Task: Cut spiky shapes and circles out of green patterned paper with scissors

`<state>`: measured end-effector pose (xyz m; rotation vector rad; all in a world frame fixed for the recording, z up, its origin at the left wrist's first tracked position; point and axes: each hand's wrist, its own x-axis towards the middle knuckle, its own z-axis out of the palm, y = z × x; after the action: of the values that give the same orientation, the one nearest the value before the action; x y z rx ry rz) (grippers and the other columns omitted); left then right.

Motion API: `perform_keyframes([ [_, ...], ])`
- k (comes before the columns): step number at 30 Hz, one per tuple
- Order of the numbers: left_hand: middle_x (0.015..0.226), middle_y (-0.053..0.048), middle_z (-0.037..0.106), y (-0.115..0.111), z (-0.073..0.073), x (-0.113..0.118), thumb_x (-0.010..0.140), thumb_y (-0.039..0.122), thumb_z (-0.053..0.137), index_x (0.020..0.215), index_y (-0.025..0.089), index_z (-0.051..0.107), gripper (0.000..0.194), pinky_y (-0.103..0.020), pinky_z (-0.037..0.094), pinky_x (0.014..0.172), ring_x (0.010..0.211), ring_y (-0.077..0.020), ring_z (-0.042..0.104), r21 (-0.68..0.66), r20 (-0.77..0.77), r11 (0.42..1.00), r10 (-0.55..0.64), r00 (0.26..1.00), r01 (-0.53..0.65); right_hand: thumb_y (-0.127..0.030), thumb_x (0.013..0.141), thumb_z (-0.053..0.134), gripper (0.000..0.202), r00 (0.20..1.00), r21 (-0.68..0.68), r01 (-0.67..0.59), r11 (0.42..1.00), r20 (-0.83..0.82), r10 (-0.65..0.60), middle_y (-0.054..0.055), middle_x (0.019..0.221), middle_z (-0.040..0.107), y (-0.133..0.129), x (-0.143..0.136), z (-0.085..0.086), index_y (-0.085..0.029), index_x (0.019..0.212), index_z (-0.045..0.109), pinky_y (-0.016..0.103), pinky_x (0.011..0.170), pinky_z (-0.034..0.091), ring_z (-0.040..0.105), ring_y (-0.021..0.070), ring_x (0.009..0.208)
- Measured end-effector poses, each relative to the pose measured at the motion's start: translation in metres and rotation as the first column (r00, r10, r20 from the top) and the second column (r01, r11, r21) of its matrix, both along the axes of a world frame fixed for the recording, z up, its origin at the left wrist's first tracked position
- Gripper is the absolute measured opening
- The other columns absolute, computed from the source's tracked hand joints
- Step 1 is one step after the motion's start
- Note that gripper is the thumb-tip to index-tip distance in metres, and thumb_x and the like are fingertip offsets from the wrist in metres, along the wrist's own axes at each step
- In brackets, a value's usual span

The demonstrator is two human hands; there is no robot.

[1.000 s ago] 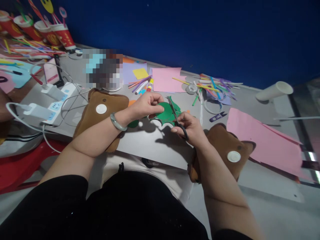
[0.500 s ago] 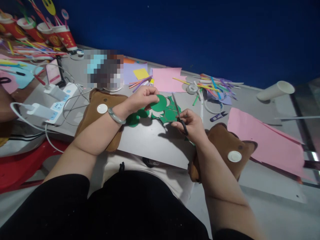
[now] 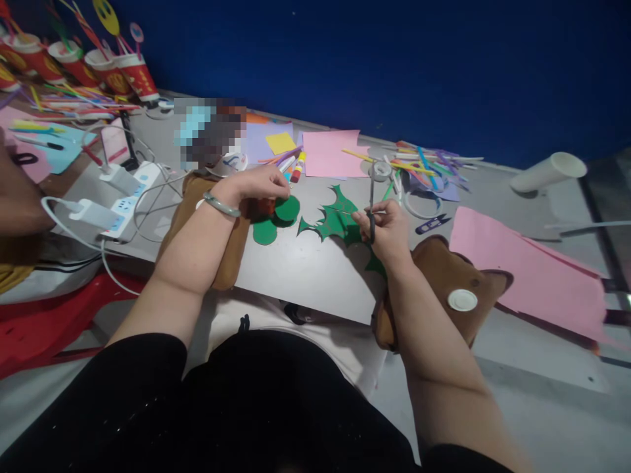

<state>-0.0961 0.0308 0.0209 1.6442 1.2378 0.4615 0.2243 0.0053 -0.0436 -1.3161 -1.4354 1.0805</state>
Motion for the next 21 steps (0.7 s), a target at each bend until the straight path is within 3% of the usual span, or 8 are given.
perform_keyframes([
  [2, 0.050, -0.001, 0.057, -0.001, 0.002, -0.001, 0.067, 0.015, 0.071, 0.056, 0.016, 0.070, 0.011, -0.030, 0.032, 0.055, 0.049, -0.0124, 0.049, -0.132, -0.164, 0.987, -0.118, 0.979, 0.096, -0.069, 0.059, 0.098, 0.069, 1.000, -0.008, 0.011, 1.000, 0.002, -0.011, -0.009, 0.045, 0.054, 0.001, 0.000, 0.000, -0.029, 0.085, 0.049, 0.027, 0.039, 0.030, 0.043, 0.0119, 0.035],
  [4, 0.051, 0.000, 0.059, 0.000, 0.002, 0.000, 0.065, 0.015, 0.074, 0.059, 0.017, 0.074, 0.006, -0.030, 0.032, 0.055, 0.049, -0.0130, 0.050, -0.192, -0.276, 0.974, -0.168, 0.946, 0.117, -0.070, 0.057, 0.099, 0.070, 1.000, -0.013, 0.020, 1.000, 0.006, -0.020, -0.009, 0.044, 0.055, 0.002, 0.000, 0.001, -0.029, 0.084, 0.048, 0.027, 0.039, 0.030, 0.043, 0.0120, 0.035],
  [6, 0.056, 0.000, 0.063, 0.002, 0.000, 0.003, 0.063, 0.016, 0.078, 0.064, 0.018, 0.076, 0.003, -0.030, 0.036, 0.059, 0.053, -0.0137, 0.053, -0.136, -0.317, 0.987, -0.130, 0.939, 0.091, -0.070, 0.058, 0.098, 0.069, 1.000, -0.016, 0.014, 1.000, 0.012, -0.013, -0.008, 0.045, 0.056, 0.002, 0.000, 0.004, -0.029, 0.083, 0.048, 0.027, 0.039, 0.031, 0.045, 0.0125, 0.035],
  [9, 0.075, -0.002, 0.073, 0.005, -0.005, 0.015, 0.063, 0.020, 0.083, 0.075, 0.017, 0.078, 0.014, -0.029, 0.043, 0.069, 0.069, -0.0148, 0.061, 0.033, -0.296, 0.996, -0.071, 0.953, 0.084, -0.069, 0.061, 0.097, 0.067, 0.999, -0.009, 0.021, 1.000, 0.027, -0.020, -0.008, 0.046, 0.057, 0.003, 0.001, 0.007, -0.029, 0.083, 0.048, 0.027, 0.039, 0.033, 0.048, 0.0132, 0.036],
  [13, 0.081, -0.003, 0.072, 0.001, -0.011, 0.047, 0.066, 0.034, 0.087, 0.086, 0.015, 0.079, 0.029, -0.028, 0.042, 0.071, 0.073, -0.0155, 0.061, 0.144, -0.296, 0.969, -0.153, 0.943, 0.202, -0.063, 0.065, 0.097, 0.063, 0.998, -0.013, 0.053, 0.999, 0.019, -0.053, -0.008, 0.047, 0.057, 0.005, 0.002, 0.008, -0.029, 0.083, 0.047, 0.027, 0.041, 0.036, 0.049, 0.0134, 0.038],
  [17, 0.077, -0.007, 0.070, -0.009, -0.014, 0.082, 0.072, 0.048, 0.085, 0.085, 0.014, 0.077, 0.038, -0.032, 0.034, 0.064, 0.071, -0.0187, 0.058, 0.214, -0.498, 0.929, -0.162, 0.852, 0.302, -0.058, 0.064, 0.098, 0.062, 0.996, -0.027, 0.083, 0.996, 0.017, -0.083, -0.007, 0.048, 0.057, 0.008, 0.002, 0.006, -0.029, 0.084, 0.048, 0.026, 0.041, 0.036, 0.051, 0.0137, 0.039],
  [21, 0.076, -0.010, 0.071, -0.014, -0.020, 0.095, 0.076, 0.033, 0.080, 0.080, 0.014, 0.075, 0.020, -0.034, 0.033, 0.064, 0.070, -0.0204, 0.058, 0.227, -0.558, 0.930, -0.120, 0.821, 0.290, -0.058, 0.063, 0.098, 0.062, 0.995, -0.036, 0.097, 0.995, -0.011, -0.097, -0.007, 0.049, 0.058, 0.009, 0.002, 0.006, -0.028, 0.084, 0.048, 0.027, 0.041, 0.037, 0.051, 0.0139, 0.040],
])
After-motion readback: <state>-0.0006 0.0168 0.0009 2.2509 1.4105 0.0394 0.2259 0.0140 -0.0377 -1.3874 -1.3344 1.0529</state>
